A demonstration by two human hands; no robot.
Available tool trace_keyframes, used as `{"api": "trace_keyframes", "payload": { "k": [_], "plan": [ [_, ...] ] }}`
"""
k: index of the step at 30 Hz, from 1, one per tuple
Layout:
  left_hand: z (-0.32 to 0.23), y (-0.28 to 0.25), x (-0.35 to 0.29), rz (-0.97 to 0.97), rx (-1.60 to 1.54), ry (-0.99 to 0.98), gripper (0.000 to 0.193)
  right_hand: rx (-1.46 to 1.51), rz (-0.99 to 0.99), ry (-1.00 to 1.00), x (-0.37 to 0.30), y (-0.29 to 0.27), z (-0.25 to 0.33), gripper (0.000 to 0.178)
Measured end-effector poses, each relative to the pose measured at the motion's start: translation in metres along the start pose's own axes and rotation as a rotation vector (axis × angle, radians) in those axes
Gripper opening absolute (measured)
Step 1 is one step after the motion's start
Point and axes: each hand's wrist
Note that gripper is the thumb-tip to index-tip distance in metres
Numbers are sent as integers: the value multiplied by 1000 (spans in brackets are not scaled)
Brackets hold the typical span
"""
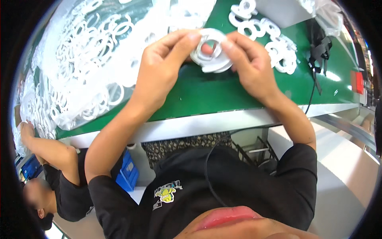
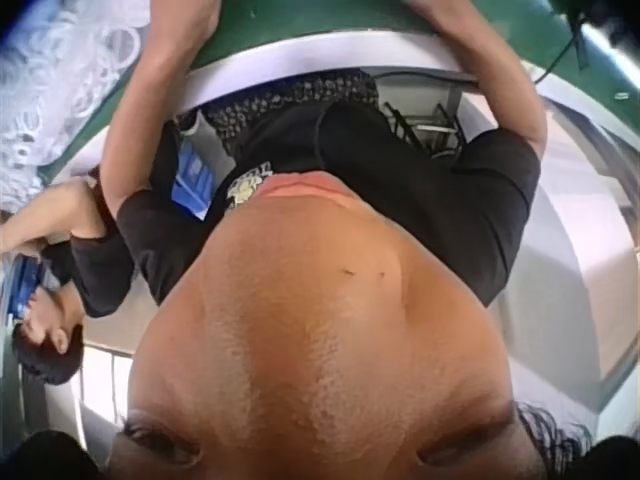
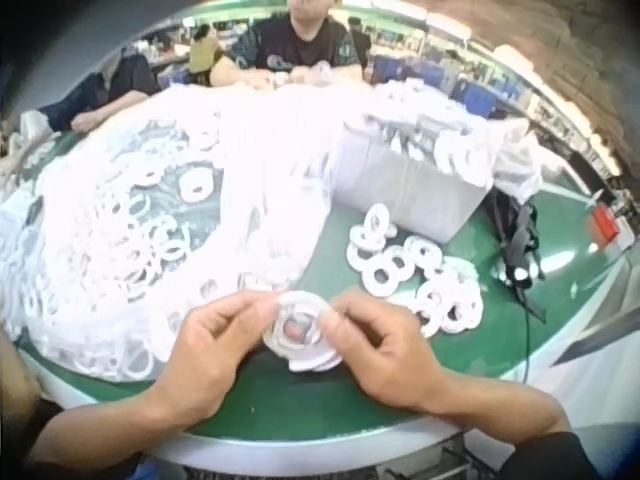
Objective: Assembling small white circular plastic components for light fixtures at a production line.
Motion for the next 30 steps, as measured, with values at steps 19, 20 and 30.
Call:
{"api": "trace_keyframes", "payload": {
  "k": [19, 20, 30],
  "plan": [
    [4, -13, 6, 139, 19, 38, 30, 323, -319, -16, 101, -102, 51, 27],
    [3, -13, 5, 166, 37, 44, 30, 299, -299, -10, 106, -111, 53, 29],
    [-7, 0, -14, 304, 244, 148, 25, 27, -479, -192, 30, -90, 8, 33]
  ]
}}
Point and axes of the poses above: each hand's wrist, its own x-axis towards the middle knuckle, its own y-axis out of the palm, z = x × y, and after that the axes turned 2 degrees about -x, right-handed
